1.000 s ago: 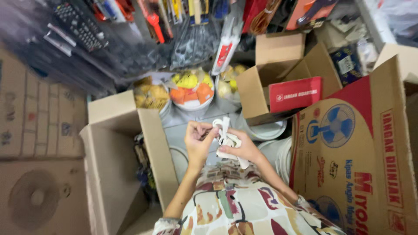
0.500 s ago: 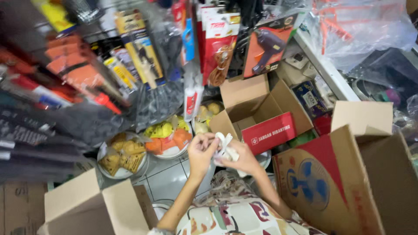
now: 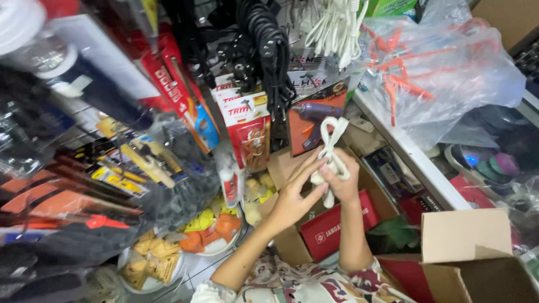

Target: The person organizes various packaged items, including an extension cord and other hardware supplies, by placing them into cardboard boxes and arranging them on shelves.

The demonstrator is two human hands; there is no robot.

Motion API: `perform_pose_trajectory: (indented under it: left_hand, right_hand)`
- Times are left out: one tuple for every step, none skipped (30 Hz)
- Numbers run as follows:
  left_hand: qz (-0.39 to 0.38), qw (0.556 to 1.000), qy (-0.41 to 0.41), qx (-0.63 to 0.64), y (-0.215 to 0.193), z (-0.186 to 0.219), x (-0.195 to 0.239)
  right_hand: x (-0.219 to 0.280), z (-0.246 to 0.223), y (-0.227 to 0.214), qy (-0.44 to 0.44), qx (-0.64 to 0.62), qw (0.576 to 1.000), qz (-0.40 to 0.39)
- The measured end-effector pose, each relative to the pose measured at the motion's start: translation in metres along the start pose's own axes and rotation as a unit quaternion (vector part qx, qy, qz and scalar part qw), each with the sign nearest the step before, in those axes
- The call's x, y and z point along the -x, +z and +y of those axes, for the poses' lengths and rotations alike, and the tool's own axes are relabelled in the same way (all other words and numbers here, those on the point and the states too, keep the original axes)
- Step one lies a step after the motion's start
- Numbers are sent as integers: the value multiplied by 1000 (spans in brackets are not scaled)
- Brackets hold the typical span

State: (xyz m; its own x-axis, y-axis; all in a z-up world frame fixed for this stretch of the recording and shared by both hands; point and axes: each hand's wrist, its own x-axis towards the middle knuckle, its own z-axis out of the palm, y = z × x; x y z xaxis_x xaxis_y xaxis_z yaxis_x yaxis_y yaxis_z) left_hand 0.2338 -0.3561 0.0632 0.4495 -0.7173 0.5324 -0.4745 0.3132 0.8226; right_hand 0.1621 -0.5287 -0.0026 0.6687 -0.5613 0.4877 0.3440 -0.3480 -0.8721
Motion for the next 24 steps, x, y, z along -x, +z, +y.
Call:
perform_pose_trajectory:
  left_hand:
    - [-8, 1000, 11, -5, 0, 0, -15]
    - [-17, 1000, 21, -11, 1, 1, -31]
    - [-21, 999, 36, -16, 1, 1, -47]
    - [-24, 998, 51, -22, 1, 2, -63]
    - [-28, 997, 67, -27, 1, 3, -79]
    - [-28, 996, 83, -25, 1, 3, -96]
    - [-29, 995, 98, -19, 2, 4, -111]
    - [-30, 993, 113, -14, 3, 5, -123]
    - [-28, 992, 119, -11, 3, 6, -138]
    - [-27, 992, 126, -7, 4, 7, -152]
    - [-28, 992, 125, -4, 4, 7, -159]
    - [-27, 993, 116, 1, 5, 7, -163]
    - [-28, 993, 112, 3, 4, 6, -169]
    - [-28, 994, 108, 5, 3, 4, -175]
    - [-26, 994, 107, -6, 3, 1, -179]
    - [-23, 994, 106, -17, 3, -3, -182]
    - [-20, 994, 102, -26, 3, -8, -184]
    - [-17, 993, 103, -44, 3, -13, -185]
    - [-12, 993, 103, -62, 3, -17, -185]
    - [-7, 991, 103, -80, 3, -22, -186]
    - [-3, 992, 94, -80, 4, -26, -187]
    - [0, 993, 85, -80, 4, -30, -188]
    - [5, 994, 76, -81, 3, -33, -189]
    - [7, 994, 73, -81, 3, -36, -191]
  right_hand:
    - [-14, -2, -4, -21, -4, 1000, 15]
    - [-28, -4, -7, -42, -7, 999, 30]
    - [-43, -8, -11, -66, 19, 997, 43]
    - [-58, -13, -16, -89, 45, 993, 55]
    - [-73, -17, -18, -87, 21, 993, 70]
    - [-87, -21, -20, -85, -2, 993, 86]
    - [-101, -25, -22, -91, -3, 991, 97]
    - [-115, -29, -24, -98, -3, 989, 108]
    - [-133, -32, -27, -111, -5, 987, 115]
    - [-150, -35, -29, -115, -9, 986, 122]
    - [-160, -35, -29, -112, -15, 985, 130]
    - [-167, -33, -29, -108, -21, 984, 138]
    - [-174, -31, -28, -102, -18, 984, 145]
    - [-179, -29, -27, -95, -15, 984, 153]
    - [-182, -25, -26, -85, -12, 983, 161]
    - [-185, -21, -24, -72, -21, 983, 165]
    - [-186, -16, -22, -57, -29, 983, 169]
    - [-188, -12, -21, -42, -37, 983, 173]
    - [-188, -10, -21, -33, -28, 985, 168]
    - [-188, -8, -21, -25, -19, 986, 163]
    - [-189, -7, -20, -15, -10, 987, 157]
    - [-190, -7, -18, -10, -21, 988, 155]
    - [-191, -8, -15, -6, -33, 988, 153]
    - [-193, -10, -13, -1, -44, 987, 152]
